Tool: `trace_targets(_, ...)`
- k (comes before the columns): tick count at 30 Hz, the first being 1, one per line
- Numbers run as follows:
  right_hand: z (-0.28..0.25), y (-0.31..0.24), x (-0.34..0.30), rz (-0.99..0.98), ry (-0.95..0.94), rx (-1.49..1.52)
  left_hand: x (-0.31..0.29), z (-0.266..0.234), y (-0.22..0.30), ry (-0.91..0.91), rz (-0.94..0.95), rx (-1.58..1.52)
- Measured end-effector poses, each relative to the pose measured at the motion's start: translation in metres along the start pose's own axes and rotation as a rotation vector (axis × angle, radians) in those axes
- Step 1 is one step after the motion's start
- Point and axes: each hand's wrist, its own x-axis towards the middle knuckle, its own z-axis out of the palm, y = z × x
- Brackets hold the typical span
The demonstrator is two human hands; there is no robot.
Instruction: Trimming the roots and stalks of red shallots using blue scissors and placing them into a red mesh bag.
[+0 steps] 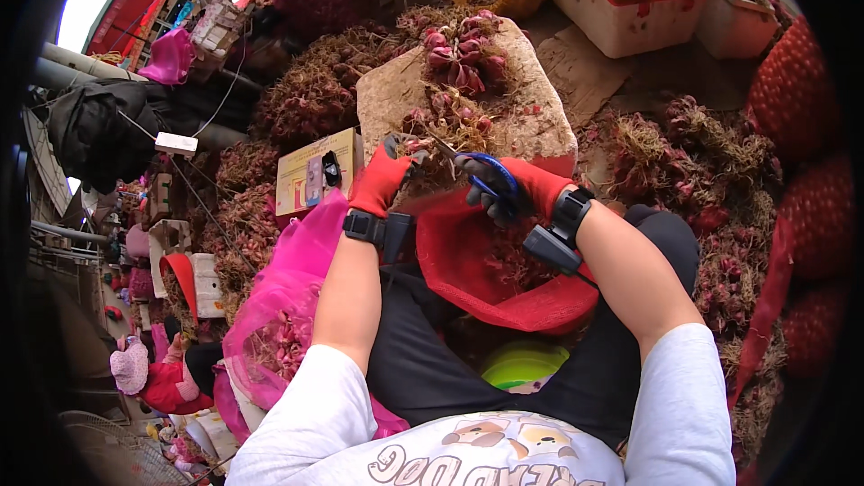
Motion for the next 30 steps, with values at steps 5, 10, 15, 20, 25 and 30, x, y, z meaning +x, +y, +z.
trace_targets(5, 0.005, 0.001, 0.014, -0.044, 0.033, -0.078, 0.019, -0.006, -0.061, -0.025, -0.078, -0.190)
trace_targets(10, -0.003, 0.000, 0.010, -0.004, 0.069, -0.205, 0.009, -0.019, -0.031, 0.000, -0.301, -0.758)
trace_targets(15, 0.017, -0.006, -0.004, -0.006, 0.004, 0.036, 0.005, -0.013, -0.020, 0.068, -0.320, -0.745)
trace_targets(20, 0.015, -0.006, -0.002, 0.101, 0.002, -0.020, 0.002, -0.011, -0.003, 0.036, -0.289, -0.736)
trace_targets(25, 0.024, -0.018, 0.000, 0.028, 0.034, -0.165, -0.006, -0.014, -0.007, -0.126, -0.277, -0.729)
trace_targets(30, -0.001, -0.003, 0.018, -0.155, 0.021, -0.329, -0.022, -0.018, 0.027, -0.175, -0.363, -1.114)
